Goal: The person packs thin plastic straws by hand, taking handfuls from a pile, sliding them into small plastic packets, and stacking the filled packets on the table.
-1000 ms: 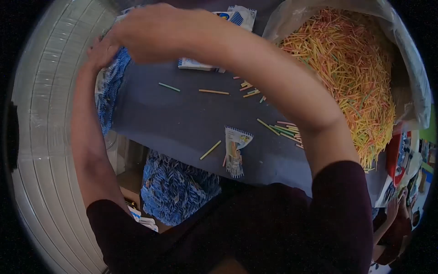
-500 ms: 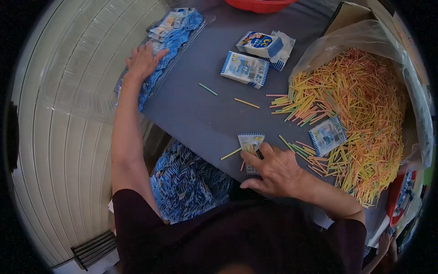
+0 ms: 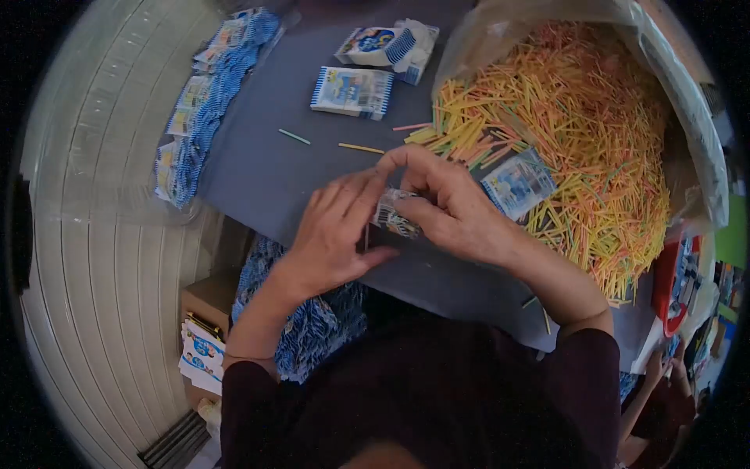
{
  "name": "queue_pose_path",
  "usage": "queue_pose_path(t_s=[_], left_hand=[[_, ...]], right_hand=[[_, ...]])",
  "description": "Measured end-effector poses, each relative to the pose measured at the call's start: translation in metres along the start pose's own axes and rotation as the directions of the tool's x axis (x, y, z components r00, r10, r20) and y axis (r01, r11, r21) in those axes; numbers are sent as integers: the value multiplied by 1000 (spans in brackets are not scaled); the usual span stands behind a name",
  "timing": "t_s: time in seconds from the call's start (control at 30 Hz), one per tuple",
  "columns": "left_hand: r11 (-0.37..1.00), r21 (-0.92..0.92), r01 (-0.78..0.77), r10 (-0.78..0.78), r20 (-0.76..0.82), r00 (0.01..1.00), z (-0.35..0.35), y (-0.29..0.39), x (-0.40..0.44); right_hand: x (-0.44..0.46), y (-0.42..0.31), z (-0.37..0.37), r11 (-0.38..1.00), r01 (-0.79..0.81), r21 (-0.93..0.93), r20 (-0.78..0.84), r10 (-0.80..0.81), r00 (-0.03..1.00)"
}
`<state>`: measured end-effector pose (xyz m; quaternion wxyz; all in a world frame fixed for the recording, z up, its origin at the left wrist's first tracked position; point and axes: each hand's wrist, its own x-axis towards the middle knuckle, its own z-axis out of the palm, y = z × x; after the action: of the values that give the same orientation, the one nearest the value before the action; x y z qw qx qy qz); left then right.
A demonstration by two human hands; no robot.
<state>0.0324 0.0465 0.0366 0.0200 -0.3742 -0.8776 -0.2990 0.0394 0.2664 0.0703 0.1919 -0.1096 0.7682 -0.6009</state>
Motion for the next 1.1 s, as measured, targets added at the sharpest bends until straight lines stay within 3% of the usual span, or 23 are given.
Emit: queue_pose_path(t_s=[0.03,0.1,0.17,0.2,0.23,0.3,0.33,0.4,0.43,0.47,0.5,0.53,0.7,0.77,0.9,0.97,1.0,1.07,1.1], left_hand=[[999,34,16,-16,-25,1000,14,-5,0],[992,-120,-29,-5,-277,961,24,-20,-1],[987,-160,-15,-50,-398,916,14,-20,4],[971,-236,-32,-89,-484,871,9,-20,5],[974,-223,-28,-90,-497,863,6,-23,4],[909,-410,-81,-68,-335,940,-1,-28,2],[913,-398,-83,-65,-345,936,-6,-30,2],[813,-566,138,-327,-248,912,-17,-29,1],[814,-565,137,-327,-251,911,-27,-31,1],[925,-362,117,-263,-387,884,-39,-34,1],[984,-135,115,-168,-503,848,-50,-40,-1],[985,-129,117,-167,-511,843,-59,-48,-4],[961,180,211,-58,-613,788,-108,-91,-8],[922,270,277,-26,-671,741,-133,-117,-8],[830,379,410,-31,-702,711,-159,-187,-6],[648,419,636,-338,-590,734,-150,-217,-13],[659,413,628,-342,-579,740,-151,-215,-13],[751,110,651,-556,-426,714,-158,-202,-13],[727,37,686,-626,-374,684,-163,-201,-16]], right_hand=[[1,-4,1,998,-35,55,10,34,999],[11,-14,5,994,-27,102,64,20,998],[15,-22,7,878,373,-301,-79,-412,908],[18,-33,11,839,383,-386,-76,-443,894],[25,-31,13,831,400,-385,-60,-456,888],[42,-17,17,728,523,-443,85,-546,833],[50,-18,21,736,504,-451,39,-548,836],[73,-13,28,703,551,-449,54,-594,802],[85,-14,31,677,588,-443,62,-631,774],[95,-19,36,675,590,-443,65,-633,772],[107,-25,41,612,658,-439,79,-703,707],[119,-32,46,541,722,-432,95,-768,633],[180,-56,73,550,790,-270,66,-808,585],[189,-67,81,631,694,-348,-6,-741,671],[186,-53,76,649,663,-374,65,-695,716],[178,-39,67,608,587,-534,188,-592,784],[174,-35,61,617,572,-540,180,-580,795],[164,-24,46,480,512,-712,259,-498,827],[160,-19,38,491,495,-717,249,-483,840]])
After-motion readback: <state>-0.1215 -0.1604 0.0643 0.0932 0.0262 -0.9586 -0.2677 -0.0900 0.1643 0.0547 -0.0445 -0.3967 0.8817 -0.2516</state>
